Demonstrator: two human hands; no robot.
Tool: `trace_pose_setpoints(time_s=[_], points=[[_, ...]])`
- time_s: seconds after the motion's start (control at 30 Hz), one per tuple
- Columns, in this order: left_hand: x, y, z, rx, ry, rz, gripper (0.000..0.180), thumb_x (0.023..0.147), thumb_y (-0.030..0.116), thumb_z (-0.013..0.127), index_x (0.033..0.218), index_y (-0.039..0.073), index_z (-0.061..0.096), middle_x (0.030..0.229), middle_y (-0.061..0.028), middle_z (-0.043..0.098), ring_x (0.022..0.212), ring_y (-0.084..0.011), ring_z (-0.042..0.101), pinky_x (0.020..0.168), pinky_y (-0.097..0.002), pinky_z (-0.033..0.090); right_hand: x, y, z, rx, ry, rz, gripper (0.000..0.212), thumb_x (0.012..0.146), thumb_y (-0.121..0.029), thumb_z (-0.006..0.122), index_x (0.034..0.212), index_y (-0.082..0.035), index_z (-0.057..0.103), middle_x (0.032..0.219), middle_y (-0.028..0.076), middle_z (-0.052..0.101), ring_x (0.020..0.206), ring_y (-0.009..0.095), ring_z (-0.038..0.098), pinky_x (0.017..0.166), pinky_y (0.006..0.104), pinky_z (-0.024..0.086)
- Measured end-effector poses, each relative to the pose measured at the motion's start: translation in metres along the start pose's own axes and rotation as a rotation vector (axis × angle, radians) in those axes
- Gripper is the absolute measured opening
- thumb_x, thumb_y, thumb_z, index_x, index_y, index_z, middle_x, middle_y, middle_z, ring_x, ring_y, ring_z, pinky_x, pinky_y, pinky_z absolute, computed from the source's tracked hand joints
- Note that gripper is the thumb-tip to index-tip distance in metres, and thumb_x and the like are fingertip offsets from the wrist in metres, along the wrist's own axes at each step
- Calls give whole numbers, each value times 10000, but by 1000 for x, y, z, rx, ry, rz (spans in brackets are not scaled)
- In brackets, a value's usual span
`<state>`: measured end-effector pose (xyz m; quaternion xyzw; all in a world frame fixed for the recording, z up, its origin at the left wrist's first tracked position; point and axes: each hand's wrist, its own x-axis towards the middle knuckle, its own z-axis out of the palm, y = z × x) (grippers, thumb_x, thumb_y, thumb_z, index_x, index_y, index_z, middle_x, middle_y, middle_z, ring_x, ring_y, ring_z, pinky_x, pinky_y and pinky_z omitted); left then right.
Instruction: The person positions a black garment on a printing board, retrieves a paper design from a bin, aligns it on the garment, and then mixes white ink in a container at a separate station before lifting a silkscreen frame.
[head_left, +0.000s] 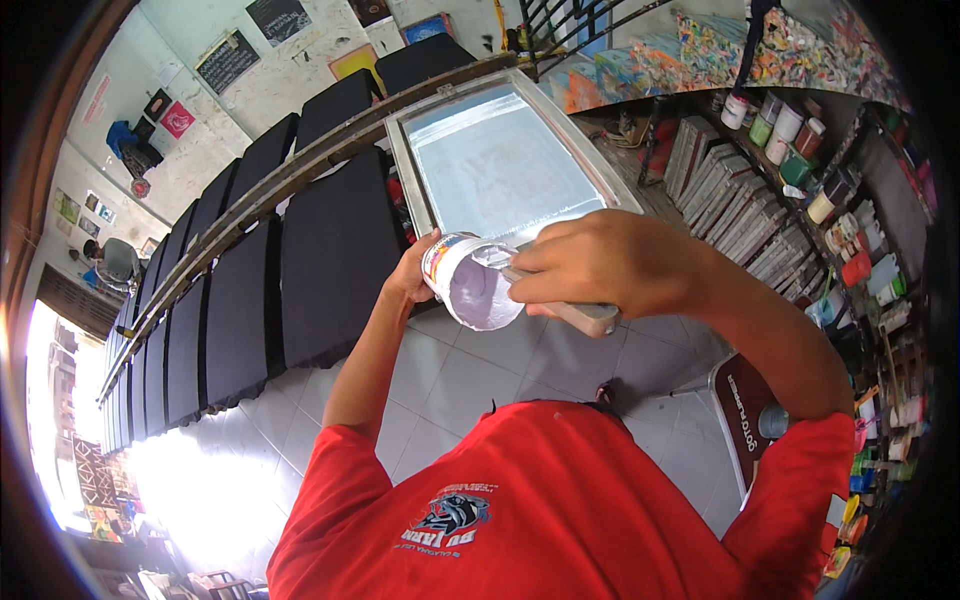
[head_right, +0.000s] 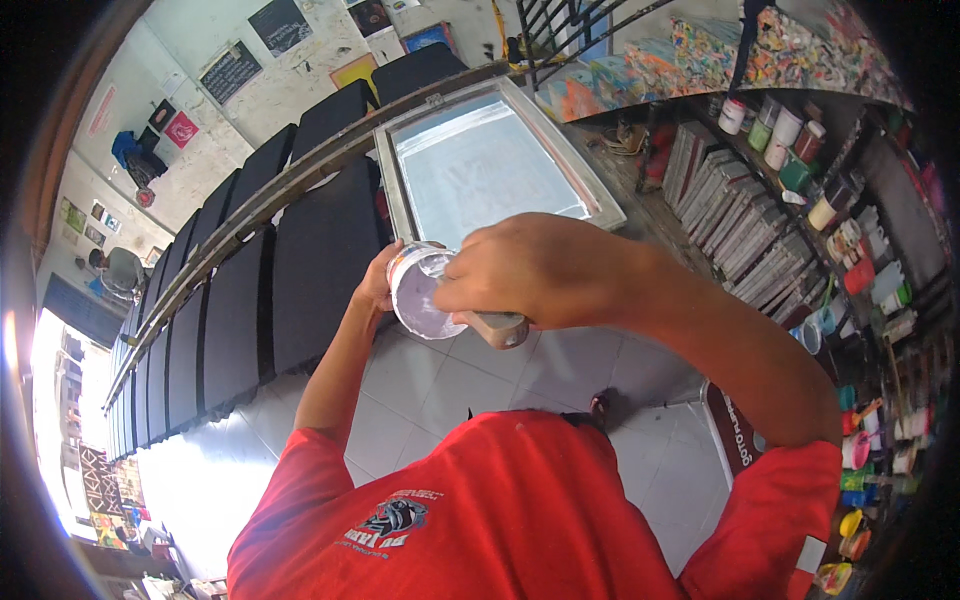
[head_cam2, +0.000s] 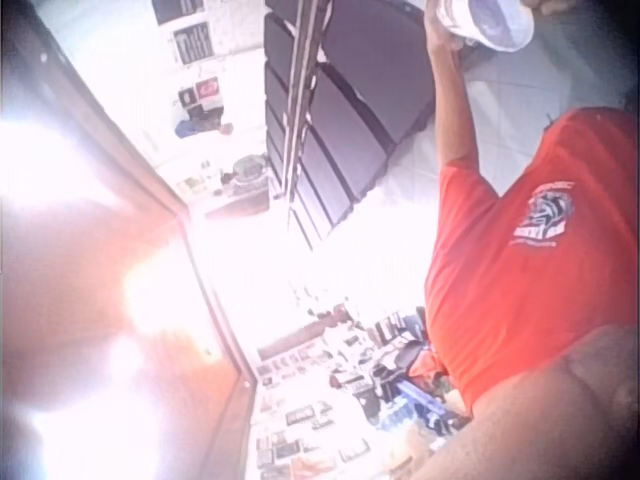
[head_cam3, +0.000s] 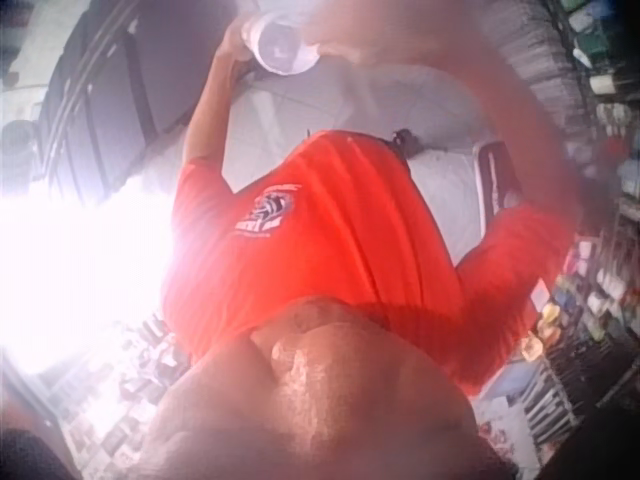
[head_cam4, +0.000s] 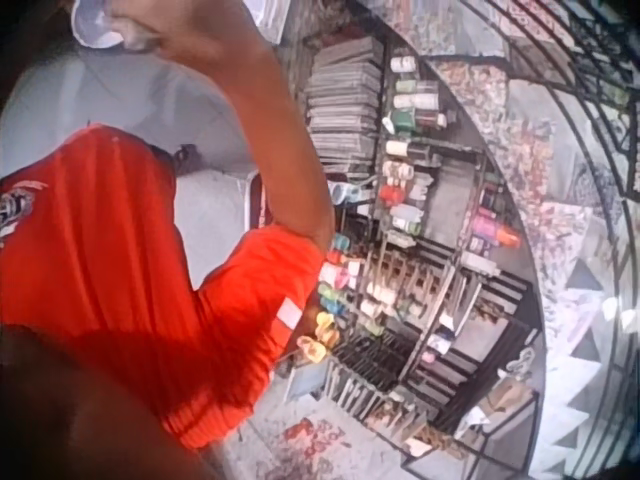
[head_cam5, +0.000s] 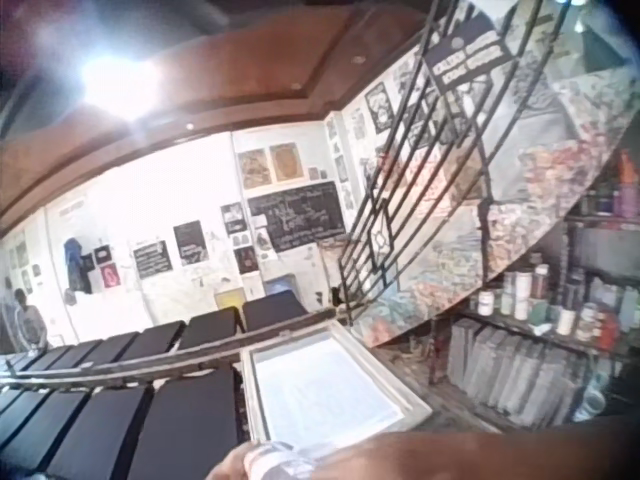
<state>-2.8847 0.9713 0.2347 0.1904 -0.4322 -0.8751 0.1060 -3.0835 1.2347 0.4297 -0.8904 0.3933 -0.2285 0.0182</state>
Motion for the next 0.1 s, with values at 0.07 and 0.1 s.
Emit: trace_pose_setpoints(time_s=[0.07, 0.1], points=[[-3, 10, 1, -2, -80, 65, 604, 962, 448, 446, 1259, -72, 523, 1106, -193, 659, 963, -266, 672, 881, -383, 536, -1, 13, 7, 99, -20, 57, 223, 822, -230, 673, 969, -69, 625, 905, 145, 669, 849, 314, 635, 744, 395, 487], [-3, 12, -1, 1, -74, 69, 604, 962, 448, 446, 1259, -72, 523, 1106, -193, 659, 963, -266, 672, 881, -383, 536, -5, 18, 10, 239, 7, 105, 238, 805, -209, 687, 998, -91, 616, 931, 141, 670, 871, 311, 635, 761, 384, 493]])
